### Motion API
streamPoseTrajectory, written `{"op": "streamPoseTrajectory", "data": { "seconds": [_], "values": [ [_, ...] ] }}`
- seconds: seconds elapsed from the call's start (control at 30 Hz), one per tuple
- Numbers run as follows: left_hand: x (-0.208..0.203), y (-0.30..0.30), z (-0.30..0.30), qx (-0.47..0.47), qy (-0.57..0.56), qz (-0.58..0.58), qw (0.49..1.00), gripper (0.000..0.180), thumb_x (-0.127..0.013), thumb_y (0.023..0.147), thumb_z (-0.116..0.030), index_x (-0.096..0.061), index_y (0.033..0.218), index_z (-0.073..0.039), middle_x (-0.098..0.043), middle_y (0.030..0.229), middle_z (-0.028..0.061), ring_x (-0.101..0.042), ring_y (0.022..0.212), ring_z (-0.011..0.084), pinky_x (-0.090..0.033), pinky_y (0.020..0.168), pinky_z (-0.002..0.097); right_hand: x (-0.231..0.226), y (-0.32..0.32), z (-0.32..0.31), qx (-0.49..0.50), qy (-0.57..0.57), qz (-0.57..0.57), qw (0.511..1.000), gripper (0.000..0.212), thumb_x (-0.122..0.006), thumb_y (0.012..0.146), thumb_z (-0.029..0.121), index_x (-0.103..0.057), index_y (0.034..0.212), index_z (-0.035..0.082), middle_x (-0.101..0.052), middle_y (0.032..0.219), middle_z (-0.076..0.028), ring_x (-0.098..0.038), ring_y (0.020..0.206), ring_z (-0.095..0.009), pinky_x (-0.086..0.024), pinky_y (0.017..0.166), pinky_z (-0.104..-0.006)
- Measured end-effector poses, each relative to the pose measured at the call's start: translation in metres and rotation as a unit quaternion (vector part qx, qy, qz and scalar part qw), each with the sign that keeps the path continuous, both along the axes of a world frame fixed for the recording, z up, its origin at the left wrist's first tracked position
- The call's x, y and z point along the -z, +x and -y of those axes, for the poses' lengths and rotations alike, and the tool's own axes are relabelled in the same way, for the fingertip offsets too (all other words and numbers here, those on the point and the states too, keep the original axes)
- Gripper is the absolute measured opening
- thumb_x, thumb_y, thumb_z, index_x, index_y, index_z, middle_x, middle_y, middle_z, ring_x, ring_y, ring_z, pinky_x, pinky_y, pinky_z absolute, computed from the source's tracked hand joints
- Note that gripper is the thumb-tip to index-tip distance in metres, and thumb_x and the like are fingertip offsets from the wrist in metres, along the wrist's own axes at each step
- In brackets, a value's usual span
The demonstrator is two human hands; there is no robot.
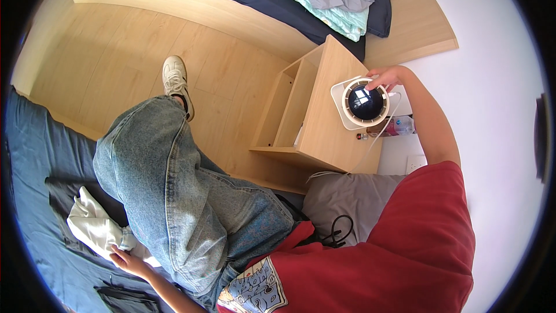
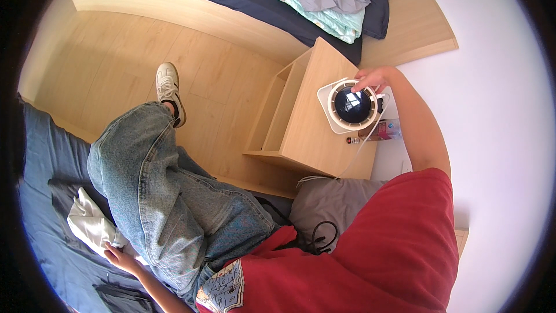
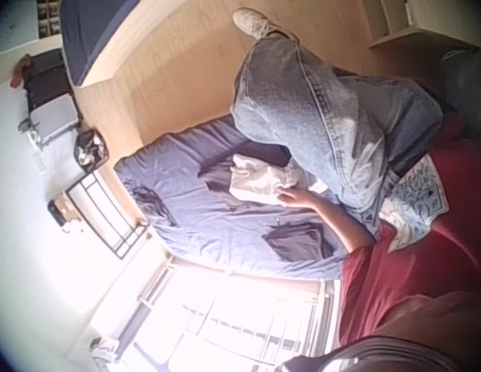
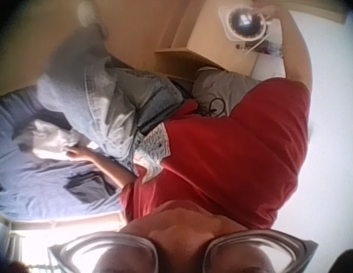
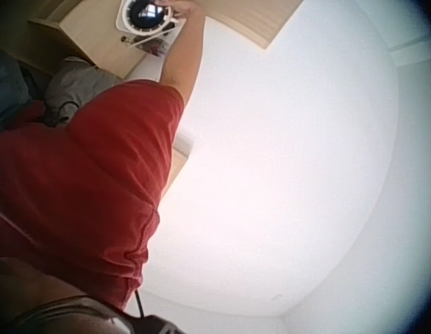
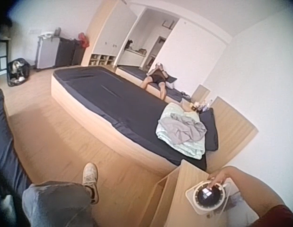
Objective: The recorder is sitting on a bed and folding several pieces of clothing, including t-shirts and shorts.
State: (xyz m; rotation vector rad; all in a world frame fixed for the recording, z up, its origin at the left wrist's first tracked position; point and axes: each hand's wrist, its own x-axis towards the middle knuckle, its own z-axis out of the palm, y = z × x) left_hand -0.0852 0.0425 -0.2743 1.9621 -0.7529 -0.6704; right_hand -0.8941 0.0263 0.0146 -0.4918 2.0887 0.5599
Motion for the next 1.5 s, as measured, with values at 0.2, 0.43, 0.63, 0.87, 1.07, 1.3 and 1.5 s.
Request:
{"op": "streamPoseTrajectory", "data": {
  "seconds": [0.2,0.43,0.63,0.87,1.07,1.3,1.5],
  "values": [
    [0.001,0.001,0.0,-0.004,-0.013,-0.005,1.0,0.032,-0.056,0.093,-0.032,-0.056,0.095,0.0,-0.056,0.09,0.0074,-0.05,0.077,0.0129,-0.048,0.068,0.0315,0.0,-0.004,-0.001,0.002,-0.004,0.009,1.0,0.08,-0.074,0.07,0.044,-0.037,0.134,0.014,-0.052,0.124,-0.01,-0.051,0.113,-0.025,-0.042,0.094,-0.0447],
    [-0.004,-0.009,0.001,-0.008,-0.01,-0.007,1.0,0.031,-0.055,0.094,-0.03,-0.055,0.096,0.001,-0.055,0.089,0.0071,-0.049,0.076,0.0128,-0.048,0.067,0.0313,0.0,-0.005,0.003,0.004,0.0,0.018,1.0,0.089,-0.078,0.067,0.042,-0.032,0.139,0.014,-0.047,0.131,-0.013,-0.047,0.119,-0.027,-0.041,0.095,-0.0456],
    [-0.015,-0.016,0.004,-0.001,-0.03,-0.002,1.0,0.033,-0.054,0.094,-0.031,-0.055,0.096,0.002,-0.054,0.088,0.0089,-0.048,0.075,0.014,-0.047,0.067,0.0324,0.0,-0.004,0.002,0.019,0.008,0.025,0.999,0.093,-0.08,0.066,0.038,-0.028,0.141,0.015,-0.045,0.133,-0.014,-0.045,0.121,-0.028,-0.04,0.097,-0.046],
    [-0.018,-0.02,0.006,-0.008,-0.024,0.001,1.0,0.035,-0.053,0.094,-0.031,-0.055,0.096,0.003,-0.054,0.088,0.0107,-0.048,0.076,0.0151,-0.047,0.067,0.0333,-0.001,0.002,0.003,0.017,0.029,0.019,0.999,0.093,-0.083,0.064,0.03,-0.03,0.139,0.017,-0.045,0.133,-0.011,-0.045,0.121,-0.026,-0.039,0.098,-0.0463],
    [-0.014,-0.017,0.005,-0.002,-0.033,-0.015,0.999,0.035,-0.053,0.094,-0.031,-0.054,0.095,0.003,-0.054,0.087,0.0104,-0.048,0.076,0.0147,-0.047,0.066,0.033,0.001,-0.002,0.002,0.016,0.024,0.026,0.999,0.092,-0.083,0.064,0.028,-0.031,0.138,0.016,-0.045,0.132,-0.012,-0.046,0.12,-0.027,-0.041,0.097,-0.0467],
    [-0.019,-0.022,0.006,-0.014,-0.022,-0.018,1.0,0.035,-0.053,0.095,-0.031,-0.055,0.1,0.004,-0.054,0.092,0.0109,-0.048,0.077,0.0152,-0.047,0.069,0.0329,0.001,-0.002,0.002,0.015,0.016,0.027,0.999,0.09,-0.083,0.064,0.026,-0.032,0.137,0.015,-0.046,0.131,-0.012,-0.048,0.118,-0.028,-0.042,0.096,-0.0464],
    [-0.015,-0.019,0.004,-0.012,-0.026,-0.01,1.0,0.038,-0.052,0.095,-0.032,-0.056,0.106,0.004,-0.055,0.097,0.0115,-0.049,0.08,0.0156,-0.047,0.071,0.0335,0.0,0.001,0.003,0.013,0.019,0.027,0.999,0.092,-0.083,0.063,0.027,-0.031,0.137,0.014,-0.046,0.13,-0.012,-0.048,0.118,-0.027,-0.043,0.095,-0.0455]
  ]
}}
